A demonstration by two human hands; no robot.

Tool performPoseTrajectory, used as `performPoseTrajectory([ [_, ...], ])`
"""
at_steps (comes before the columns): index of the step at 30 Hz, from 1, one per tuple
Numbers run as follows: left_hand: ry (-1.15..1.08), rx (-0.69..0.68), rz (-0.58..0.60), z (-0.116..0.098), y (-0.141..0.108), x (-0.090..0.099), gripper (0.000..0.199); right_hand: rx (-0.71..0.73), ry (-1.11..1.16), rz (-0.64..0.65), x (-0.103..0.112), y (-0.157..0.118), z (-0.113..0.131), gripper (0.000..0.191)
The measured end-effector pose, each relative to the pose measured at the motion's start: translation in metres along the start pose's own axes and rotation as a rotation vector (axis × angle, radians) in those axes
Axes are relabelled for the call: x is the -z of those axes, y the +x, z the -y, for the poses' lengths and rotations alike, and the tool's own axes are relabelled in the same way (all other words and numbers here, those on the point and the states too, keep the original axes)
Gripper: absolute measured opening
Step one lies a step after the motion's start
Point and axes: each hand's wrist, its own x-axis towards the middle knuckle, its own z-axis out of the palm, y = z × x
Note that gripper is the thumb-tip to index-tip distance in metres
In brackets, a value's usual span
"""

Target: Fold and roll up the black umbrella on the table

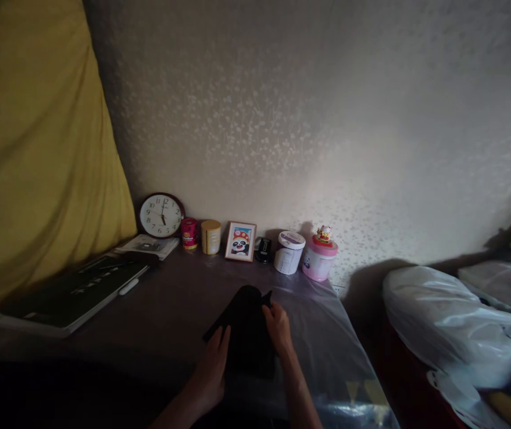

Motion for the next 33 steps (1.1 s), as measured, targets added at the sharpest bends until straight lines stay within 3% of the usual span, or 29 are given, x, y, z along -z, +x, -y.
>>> performPoseTrajectory([
  [6,-0.003,0.005,-0.016,-0.002,0.002,0.0,0.089,-0.021,0.235,0.012,-0.036,0.02,0.024,0.048],
  [14,-0.107,-0.038,-0.148,0.007,0.01,-0.017,0.078,-0.087,0.19,0.099,-0.074,0.027,0.029,0.043],
  [20,-0.094,-0.067,-0.127,0.009,0.002,-0.001,0.078,-0.087,0.1,0.178,-0.081,0.029,0.029,0.039],
  [24,-0.013,0.014,-0.044,0.018,-0.012,0.007,0.065,-0.057,0.106,0.276,-0.082,0.028,0.033,0.029],
  [27,0.034,0.042,-0.184,0.018,-0.017,0.012,0.048,0.018,0.163,0.4,-0.079,0.022,0.04,0.029],
  [29,0.037,-0.023,-0.276,0.012,-0.015,0.016,0.04,0.087,0.186,0.454,-0.073,0.017,0.047,0.03],
  [33,0.048,-0.148,-0.277,-0.002,-0.001,0.019,0.04,0.21,0.188,0.522,-0.062,0.006,0.061,0.027],
])
